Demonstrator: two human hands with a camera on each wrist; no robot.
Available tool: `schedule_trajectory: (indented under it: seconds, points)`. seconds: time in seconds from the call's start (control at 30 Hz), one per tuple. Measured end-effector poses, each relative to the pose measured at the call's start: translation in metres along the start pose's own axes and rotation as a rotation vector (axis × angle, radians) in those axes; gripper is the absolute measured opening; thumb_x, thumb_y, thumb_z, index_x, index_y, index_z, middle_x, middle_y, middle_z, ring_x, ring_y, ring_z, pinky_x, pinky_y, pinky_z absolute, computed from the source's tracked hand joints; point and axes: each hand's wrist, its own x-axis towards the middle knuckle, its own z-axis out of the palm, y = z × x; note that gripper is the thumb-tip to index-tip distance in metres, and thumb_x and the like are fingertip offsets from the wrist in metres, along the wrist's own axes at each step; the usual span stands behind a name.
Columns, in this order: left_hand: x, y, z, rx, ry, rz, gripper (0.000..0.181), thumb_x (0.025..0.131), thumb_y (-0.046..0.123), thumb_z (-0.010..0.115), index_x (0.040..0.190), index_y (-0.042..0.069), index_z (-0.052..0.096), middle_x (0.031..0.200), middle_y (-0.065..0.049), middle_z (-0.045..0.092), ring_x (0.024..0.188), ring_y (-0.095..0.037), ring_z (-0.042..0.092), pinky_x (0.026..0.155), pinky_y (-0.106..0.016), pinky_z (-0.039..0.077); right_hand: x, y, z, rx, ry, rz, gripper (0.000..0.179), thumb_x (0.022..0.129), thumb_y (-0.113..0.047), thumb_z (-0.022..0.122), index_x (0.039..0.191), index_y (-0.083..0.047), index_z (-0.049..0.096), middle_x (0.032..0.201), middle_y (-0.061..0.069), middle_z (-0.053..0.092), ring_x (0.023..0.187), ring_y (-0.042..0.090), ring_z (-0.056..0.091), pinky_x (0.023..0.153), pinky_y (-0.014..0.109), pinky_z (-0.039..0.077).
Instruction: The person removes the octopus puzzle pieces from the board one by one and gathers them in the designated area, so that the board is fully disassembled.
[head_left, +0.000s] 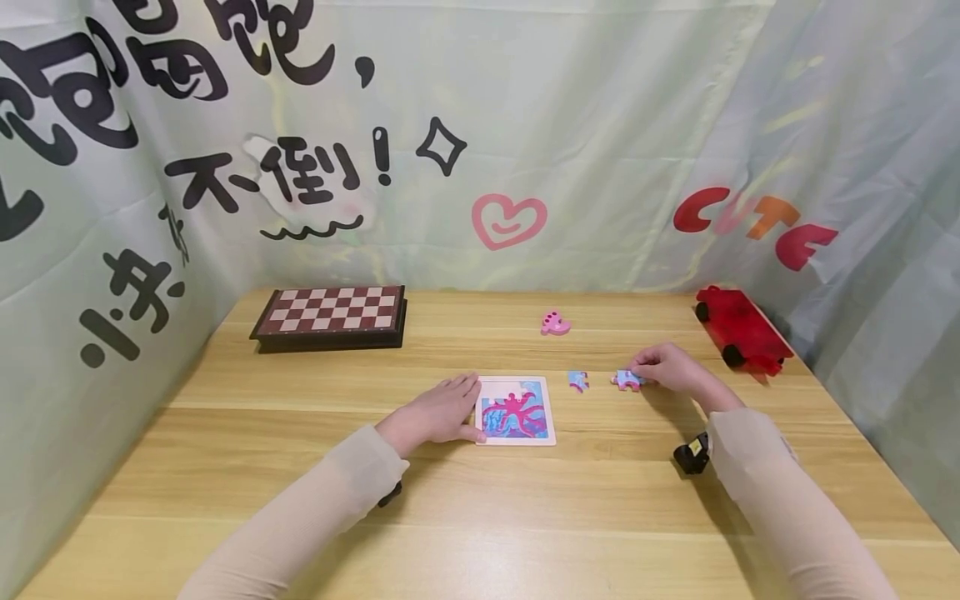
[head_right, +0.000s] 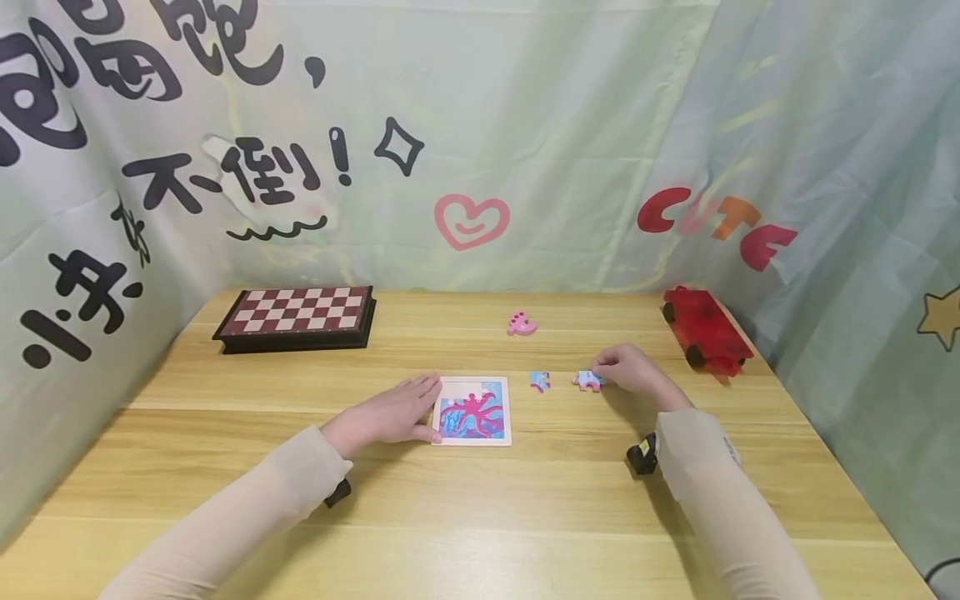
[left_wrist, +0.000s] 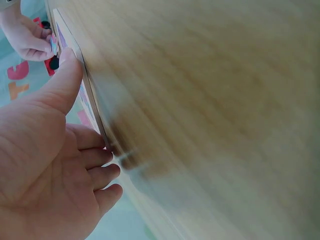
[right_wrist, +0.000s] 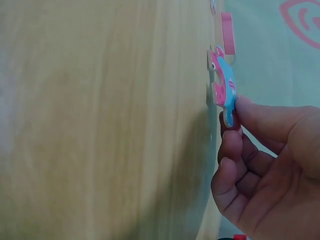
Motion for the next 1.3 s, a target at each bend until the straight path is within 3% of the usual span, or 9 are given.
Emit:
schedule_trajectory:
  seconds: [0.57, 0.83, 1.1, 1.3]
  points:
    - [0.001, 0.0, 0.0, 0.006, -0.004, -0.004, 0.085, 0.086, 0.054, 0.051, 0.143, -0.004, 0.024, 0.15, -0.017, 0.015, 0.137, -0.027, 0.014, 0.11, -0.038, 0.015, 0.001, -0.001, -0.003, -0.053, 0.01, 0.007, 0.02, 0.093, -0.008, 0.054, 0.096, 0.009, 0.063, 0.067, 0.003, 0.05, 0.062, 0.015, 0.042, 0.056, 0.027, 0.036]
    - [0.001, 0.0, 0.0, 0.014, -0.006, -0.006, 0.086, 0.086, 0.055, 0.051, 0.143, -0.004, 0.024, 0.15, -0.017, 0.016, 0.137, -0.027, 0.014, 0.11, -0.037, 0.015, 0.005, -0.03, 0.002, -0.106, 0.022, -0.069, 0.024, 0.093, -0.014, 0.056, 0.104, 0.006, 0.063, 0.093, 0.013, 0.062, 0.077, 0.021, 0.052, 0.067, 0.034, 0.046]
    - [0.0, 0.001, -0.001, 0.009, -0.006, -0.005, 0.085, 0.086, 0.054, 0.051, 0.143, -0.004, 0.024, 0.15, -0.016, 0.015, 0.137, -0.027, 0.014, 0.11, -0.038, 0.015, 0.013, -0.066, 0.026, -0.11, -0.01, -0.184, 0.019, 0.091, -0.01, 0.057, 0.102, 0.004, 0.064, 0.091, 0.007, 0.062, 0.08, 0.021, 0.055, 0.069, 0.035, 0.048]
    - [0.0, 0.001, 0.0, 0.01, -0.011, -0.012, 0.085, 0.086, 0.054, 0.051, 0.143, -0.003, 0.024, 0.151, -0.016, 0.015, 0.137, -0.027, 0.013, 0.11, -0.038, 0.015, 0.022, -0.083, 0.052, -0.044, -0.049, -0.226, 0.015, 0.087, -0.006, 0.062, 0.098, 0.004, 0.065, 0.084, 0.004, 0.061, 0.068, 0.018, 0.053, 0.056, 0.03, 0.046]
